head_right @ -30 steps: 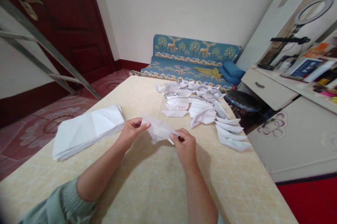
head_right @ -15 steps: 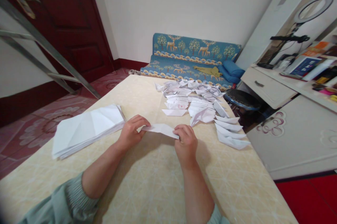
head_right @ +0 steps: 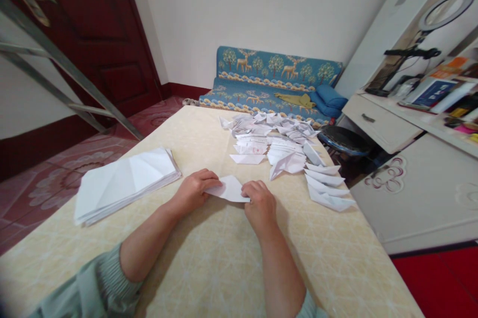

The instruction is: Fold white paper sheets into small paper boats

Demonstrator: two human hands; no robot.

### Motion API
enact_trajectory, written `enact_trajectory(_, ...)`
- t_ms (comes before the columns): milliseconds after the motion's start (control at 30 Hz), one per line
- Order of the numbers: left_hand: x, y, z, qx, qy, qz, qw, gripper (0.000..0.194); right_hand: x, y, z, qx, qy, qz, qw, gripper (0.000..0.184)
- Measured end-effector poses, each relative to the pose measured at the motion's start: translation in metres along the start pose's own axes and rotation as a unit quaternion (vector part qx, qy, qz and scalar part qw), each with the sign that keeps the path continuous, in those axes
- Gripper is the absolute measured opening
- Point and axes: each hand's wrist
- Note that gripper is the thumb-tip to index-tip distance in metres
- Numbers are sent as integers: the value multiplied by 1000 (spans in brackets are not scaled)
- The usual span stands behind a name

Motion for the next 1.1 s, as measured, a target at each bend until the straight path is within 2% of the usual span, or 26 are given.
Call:
enact_trajectory(133,-2,0,2,18,-14,18,1000,48,1,0,-1,26,-15,12,999,33)
enact_trajectory(267,-1,-2,3,38,-15,10,999,44,5,1,-4,56,-33,40,997,33)
enact_trajectory(433,-5,-4,-4,68,-14,-9,998,36,7,1,-8,81,-19,59,995,33)
enact_trajectory(567,-9,-5,-11,90,-12,-12,996,30,9,-1,-10,97,-17,63,993,26)
enact_trajectory(800,-9,-3,-13,103,17,4,995,14,15,-1,-9,92,-60,71,991,5)
enact_trajectory(967,-4,-2,-10,95,-11,-15,995,18,13,0,-4,77,-87,121,986,18)
enact_trajectory(1100,0,-1,-6,79,-43,-56,994,22,9,0,2,59,-87,158,982,19)
Point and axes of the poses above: each hand's wrist, its own y-axis towards the middle knuckle, its own z-axis out of the palm, x = y × z, and after that the axes turned 4 degrees about y, right-handed
